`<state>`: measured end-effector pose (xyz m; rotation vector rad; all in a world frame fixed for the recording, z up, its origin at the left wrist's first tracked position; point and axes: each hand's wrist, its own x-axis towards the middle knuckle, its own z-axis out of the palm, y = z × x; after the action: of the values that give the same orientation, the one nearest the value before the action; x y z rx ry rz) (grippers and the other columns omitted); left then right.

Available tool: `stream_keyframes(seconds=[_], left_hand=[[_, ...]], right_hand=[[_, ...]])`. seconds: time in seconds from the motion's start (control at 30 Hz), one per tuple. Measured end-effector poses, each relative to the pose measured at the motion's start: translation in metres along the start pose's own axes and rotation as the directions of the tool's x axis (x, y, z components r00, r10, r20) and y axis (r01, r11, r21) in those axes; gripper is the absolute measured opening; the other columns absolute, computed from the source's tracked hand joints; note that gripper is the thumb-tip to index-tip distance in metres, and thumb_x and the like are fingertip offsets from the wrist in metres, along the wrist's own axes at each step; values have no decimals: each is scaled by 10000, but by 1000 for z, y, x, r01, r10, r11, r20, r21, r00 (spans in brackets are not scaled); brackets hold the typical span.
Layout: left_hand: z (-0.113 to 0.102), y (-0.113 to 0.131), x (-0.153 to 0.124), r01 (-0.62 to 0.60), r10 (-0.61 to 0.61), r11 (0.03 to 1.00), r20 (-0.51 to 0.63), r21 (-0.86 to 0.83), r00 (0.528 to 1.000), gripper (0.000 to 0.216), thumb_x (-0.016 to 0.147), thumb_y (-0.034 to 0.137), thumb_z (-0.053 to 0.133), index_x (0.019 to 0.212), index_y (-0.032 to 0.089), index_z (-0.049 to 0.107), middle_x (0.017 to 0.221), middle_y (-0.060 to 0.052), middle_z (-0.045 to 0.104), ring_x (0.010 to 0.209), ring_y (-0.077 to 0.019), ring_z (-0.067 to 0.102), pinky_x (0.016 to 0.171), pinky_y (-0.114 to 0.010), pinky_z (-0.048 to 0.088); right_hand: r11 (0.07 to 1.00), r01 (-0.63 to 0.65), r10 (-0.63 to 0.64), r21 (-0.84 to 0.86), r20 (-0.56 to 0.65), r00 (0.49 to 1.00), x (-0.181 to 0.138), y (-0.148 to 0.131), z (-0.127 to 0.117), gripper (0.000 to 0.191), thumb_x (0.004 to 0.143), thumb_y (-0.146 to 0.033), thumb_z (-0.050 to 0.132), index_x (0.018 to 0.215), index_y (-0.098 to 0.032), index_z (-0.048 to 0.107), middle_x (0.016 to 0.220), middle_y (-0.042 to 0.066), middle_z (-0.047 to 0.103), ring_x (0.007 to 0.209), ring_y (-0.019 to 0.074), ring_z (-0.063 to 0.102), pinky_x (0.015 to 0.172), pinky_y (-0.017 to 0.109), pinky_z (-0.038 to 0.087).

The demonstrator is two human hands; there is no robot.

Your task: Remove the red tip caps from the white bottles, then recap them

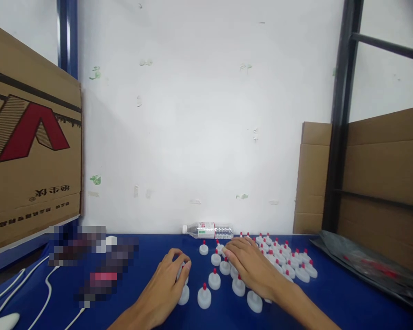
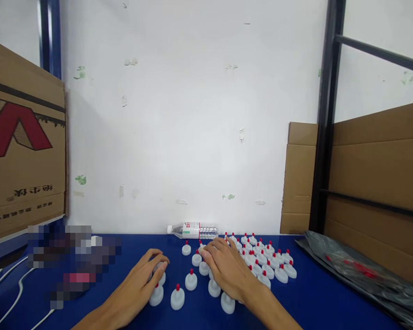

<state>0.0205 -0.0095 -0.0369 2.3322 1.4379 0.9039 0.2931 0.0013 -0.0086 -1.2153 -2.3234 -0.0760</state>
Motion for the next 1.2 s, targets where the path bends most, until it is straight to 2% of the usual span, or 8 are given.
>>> stream_keyframes(seconds=[0.13, 0.27, 0.37, 0.57, 0.8, 1.03, 1.13, 1.2], left_hand=[[-2, -1, 1, 0, 0, 1000, -5, -10, 1000, 447, 1063, 445, 253, 1184, 256, 640, 1203, -65, 586, 1054, -211, 600, 997, -417, 469], [-4, 1, 1, -20, 20, 999, 4, -45, 1000, 459, 1067, 446, 233, 1177, 262, 638, 1185, -55, 586, 1024, -201, 605, 980, -402, 479], [-5, 3, 2, -23, 24, 999, 17, -47, 1000, 466, 1069, 438, 215, 1169, 257, 633, 1178, -56, 574, 1026, -202, 602, 988, -414, 469], [-6, 3, 2, -14, 16, 999, 33, -41, 999, 476, 1070, 444, 201, 1149, 252, 630, 1164, -63, 569, 1017, -204, 597, 986, -428, 467], [-5, -3, 2, 49, -46, 997, 39, -63, 998, 479, 1056, 514, 216, 1287, 277, 563, 1282, -71, 555, 1118, -223, 590, 1061, -453, 443], [4, -2, -6, 155, -142, 986, 172, -63, 975, 613, 998, 674, 266, 1517, 361, 361, 1599, -72, 312, 1426, -302, 398, 1177, -549, 295], [11, 0, -9, 162, -155, 986, 111, -51, 982, 639, 979, 705, 286, 1519, 374, 374, 1624, -71, 286, 1433, -317, 394, 1170, -552, 305], [14, 0, -10, 159, -155, 986, 73, -48, 985, 643, 975, 709, 292, 1511, 370, 394, 1623, -73, 299, 1418, -319, 420, 1162, -544, 324]], right_hand=[[997, -75, 73, 17, 99, 992, 0, 9, 10, 500, 1081, -500, 244, 1319, -271, 619, 1413, 48, 607, 1423, 332, 401, 1175, 668, 182], [998, -63, 61, 15, 125, 990, 5, 11, 12, 535, 1077, -521, 229, 1337, -264, 621, 1428, 63, 599, 1437, 332, 389, 1184, 660, 175], [999, -33, 30, 25, 112, 993, 8, 9, 7, 527, 1081, -510, 224, 1267, -257, 648, 1357, 67, 643, 1390, 313, 447, 1178, 632, 210], [1000, -16, 16, -18, 21, 1000, 8, 8, 0, 555, 1096, -451, 180, 909, -232, 655, 963, 38, 694, 997, 225, 621, 1058, 534, 379], [999, -33, 31, -30, -71, 997, 7, 17, -6, 479, 1098, -421, 201, 1065, -257, 649, 1120, 43, 677, 1098, 218, 602, 1075, 494, 367], [969, -220, 200, -110, -164, 966, 4, 44, 3, 530, 1081, -449, 220, 1078, -194, 684, 1156, 126, 692, 1175, 297, 598, 1045, 500, 387], [960, -251, 228, -123, -174, 958, 4, 44, -2, 491, 1063, -464, 284, 1105, -182, 684, 1164, 148, 686, 1165, 316, 596, 1031, 503, 384], [955, -270, 247, -125, -173, 954, 3, 39, -16, 464, 1047, -481, 331, 1038, -195, 697, 1032, 126, 719, 1004, 292, 659, 906, 441, 458]])
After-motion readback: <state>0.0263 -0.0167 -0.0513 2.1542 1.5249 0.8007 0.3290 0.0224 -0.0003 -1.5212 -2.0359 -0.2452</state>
